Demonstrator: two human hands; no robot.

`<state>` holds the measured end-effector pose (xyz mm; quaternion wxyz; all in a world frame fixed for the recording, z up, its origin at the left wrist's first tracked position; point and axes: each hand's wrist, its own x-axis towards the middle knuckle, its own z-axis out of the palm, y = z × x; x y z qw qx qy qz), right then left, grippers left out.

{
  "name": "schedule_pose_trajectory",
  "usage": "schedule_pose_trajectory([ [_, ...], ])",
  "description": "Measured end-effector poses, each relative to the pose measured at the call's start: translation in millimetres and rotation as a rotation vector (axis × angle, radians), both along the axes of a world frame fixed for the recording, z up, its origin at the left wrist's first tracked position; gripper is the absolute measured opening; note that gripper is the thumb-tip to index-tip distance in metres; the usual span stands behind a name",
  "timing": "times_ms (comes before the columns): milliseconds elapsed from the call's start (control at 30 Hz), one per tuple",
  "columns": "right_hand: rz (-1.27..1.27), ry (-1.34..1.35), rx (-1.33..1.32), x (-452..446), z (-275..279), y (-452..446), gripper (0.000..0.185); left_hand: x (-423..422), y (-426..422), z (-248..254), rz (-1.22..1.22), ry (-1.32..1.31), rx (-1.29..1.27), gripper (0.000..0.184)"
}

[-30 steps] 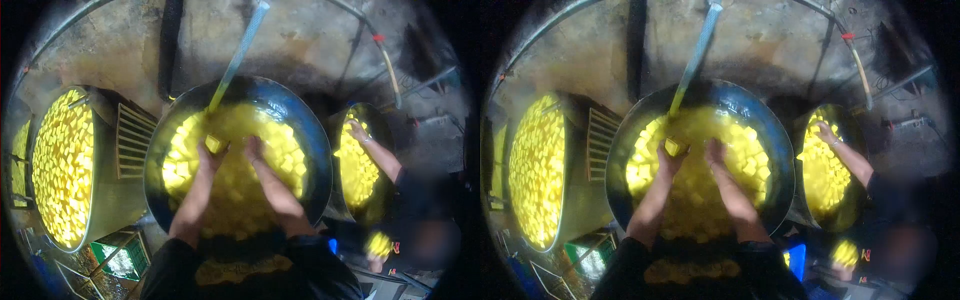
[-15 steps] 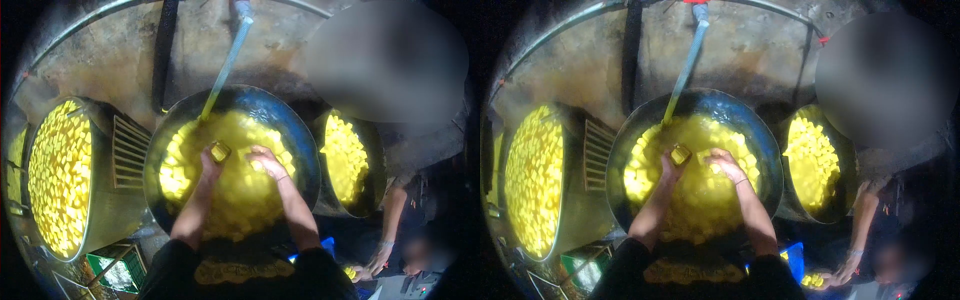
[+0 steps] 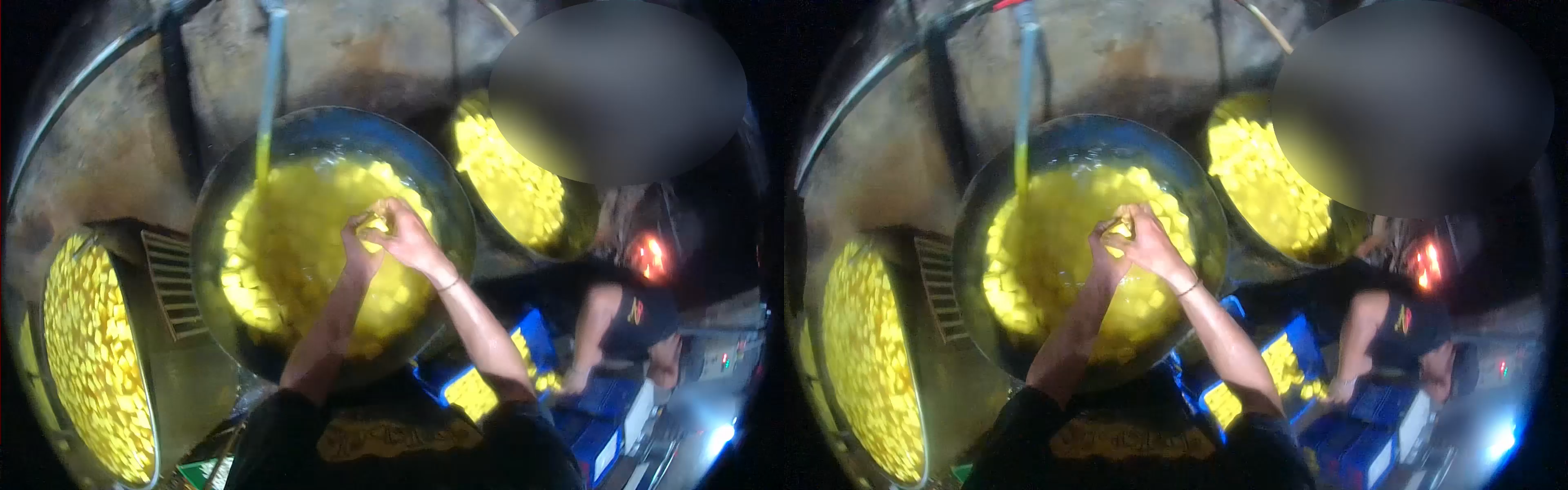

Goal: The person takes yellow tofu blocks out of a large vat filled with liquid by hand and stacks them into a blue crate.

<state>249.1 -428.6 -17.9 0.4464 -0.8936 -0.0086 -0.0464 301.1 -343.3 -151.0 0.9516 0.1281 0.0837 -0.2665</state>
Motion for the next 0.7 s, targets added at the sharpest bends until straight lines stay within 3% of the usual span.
schedule_pose_trajectory([
  [33, -0.083, -0.032, -0.223, -10.6, 4.8, -8.2, 0.064, -7.4, -10.3, 4.7, -0.08, -0.1, -0.157, 0.028],
  [133, -0.05, 0.03, -0.321, -50.3, 33.6, -55.9, 0.105, -45.2, -48.3, 49.0, -0.144, -0.2, -0.083, 0.036],
  [233, 0.145, 0.093, -0.082, -108.0, 54.6, -99.0, 0.092, -96.1, -89.9, 90.4, -0.282, -0.245, -0.047, 0.043],
  [300, 0.073, -0.02, 0.062, -166.3, 62.5, -119.1, 0.077, -149.6, -106.3, 133.9, -0.401, -0.222, -0.074, 0.049],
  [367, -0.091, 0.074, 0.337, -235.2, 71.7, -133.7, 0.066, -214.7, -121.0, 175.4, -0.439, -0.182, 0.267, 0.057],
  [433, -0.267, 0.027, 0.358, -309.2, 47.0, -148.7, 0.055, -267.1, -148.6, 157.1, -0.718, -0.117, 0.354, 0.062],
  [500, -0.645, 0.149, 0.716, -384.0, 16.9, -140.5, 0.055, -322.6, -173.4, 98.8, -0.943, -0.168, 0.609, 0.075],
  [567, -0.779, 0.112, 1.168, -442.5, -41.1, -131.7, 0.054, -349.0, -174.6, 63.3, -1.019, -0.222, 0.688, 0.078],
  [600, -1.0, 0.229, 1.24, -481.2, -101.5, -128.7, 0.05, -356.1, -172.8, 54.1, -1.061, -0.284, 0.719, 0.078],
  [700, -1.185, 0.253, 1.513, -541.5, -196.9, -104.1, 0.042, -353.5, -168.2, 33.2, -1.081, -0.337, 0.739, 0.083],
])
